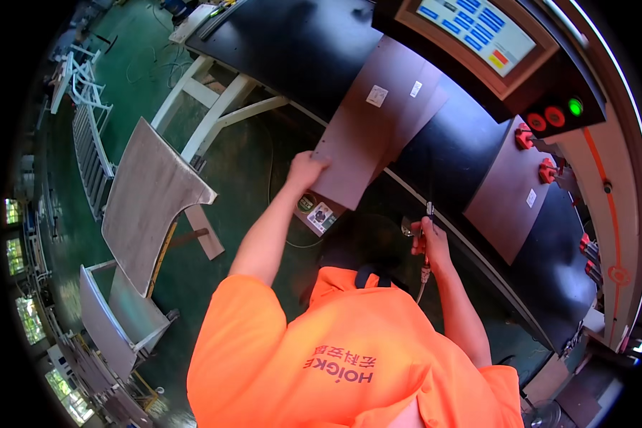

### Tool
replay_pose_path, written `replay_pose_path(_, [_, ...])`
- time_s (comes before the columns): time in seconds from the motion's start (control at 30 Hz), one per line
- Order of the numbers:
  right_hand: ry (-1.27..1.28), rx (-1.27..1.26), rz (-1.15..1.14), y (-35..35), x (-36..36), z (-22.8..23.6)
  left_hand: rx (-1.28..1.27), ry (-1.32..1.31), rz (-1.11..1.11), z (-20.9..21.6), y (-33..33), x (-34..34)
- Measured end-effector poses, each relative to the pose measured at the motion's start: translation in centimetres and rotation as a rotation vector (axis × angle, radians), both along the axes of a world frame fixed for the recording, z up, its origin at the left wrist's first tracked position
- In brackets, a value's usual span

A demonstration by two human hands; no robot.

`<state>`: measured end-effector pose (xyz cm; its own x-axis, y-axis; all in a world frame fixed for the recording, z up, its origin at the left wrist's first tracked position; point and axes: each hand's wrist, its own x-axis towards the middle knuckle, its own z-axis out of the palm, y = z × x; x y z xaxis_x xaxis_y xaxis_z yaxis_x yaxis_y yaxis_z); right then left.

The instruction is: The person places panels onto a machine bed one at a time and uses a handheld air nozzle to blow dust off their surfaces. After cleaning several panels, the person gathers them and moves them to a nearby table.

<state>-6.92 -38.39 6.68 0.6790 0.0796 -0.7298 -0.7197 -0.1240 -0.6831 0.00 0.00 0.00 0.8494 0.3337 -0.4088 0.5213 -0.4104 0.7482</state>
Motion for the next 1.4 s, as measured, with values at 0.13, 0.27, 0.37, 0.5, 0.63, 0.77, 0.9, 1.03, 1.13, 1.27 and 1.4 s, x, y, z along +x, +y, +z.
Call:
replay_pose_path(0.13, [-0.079, 0.076, -0.046, 5.3, 3.8, -1.8, 0.121, 0.024, 0.098, 0.7, 10.5, 1.1])
replay_pose_path(0.27, [-0.061, -0.024, -0.045, 5.5, 4.0, -5.5, 0.346, 0.129, 0.089, 0.7, 13.5, -2.0])
replay_pose_path(0.37, [-0.143, -0.103, -0.039, 6.6, 6.8, -8.3, 0.414, 0.129, 0.097, -0.1, 14.9, -1.5])
replay_pose_path(0.5, [-0.233, -0.157, -0.182, 8.6, 12.0, -8.6, 0.394, 0.095, 0.094, -2.1, 14.9, 1.3])
replay_pose_path(0.63, [-0.268, -0.141, -0.255, 10.3, 16.2, -9.8, 0.361, 0.023, 0.038, -2.6, 14.7, 5.1])
replay_pose_path(0.77, [-0.228, -0.181, -0.221, 11.1, 17.9, -10.4, 0.345, -0.027, 0.048, -4.0, 14.3, 6.2])
replay_pose_path(0.9, [-0.153, -0.165, -0.219, 9.8, 17.3, -10.3, 0.452, -0.128, 0.043, -4.0, 13.9, 5.6])
replay_pose_path(1.03, [-0.143, 0.067, -0.328, 6.6, 12.8, -10.0, 0.638, -0.466, -0.014, -0.8, 12.3, 2.6])
replay_pose_path(1.13, [-0.136, -0.109, -0.411, 5.0, 8.4, -8.0, 0.589, -0.549, -0.095, 1.3, 9.3, -2.0])
replay_pose_path(1.27, [-0.163, -0.126, -0.407, 0.4, 2.7, -6.6, 0.521, -0.37, -0.01, 0.4, 5.5, -7.8])
replay_pose_path(1.4, [-0.16, -0.158, -0.473, -3.9, -2.6, -5.7, -0.302, 0.061, 0.313, -3.0, 4.1, -10.9])
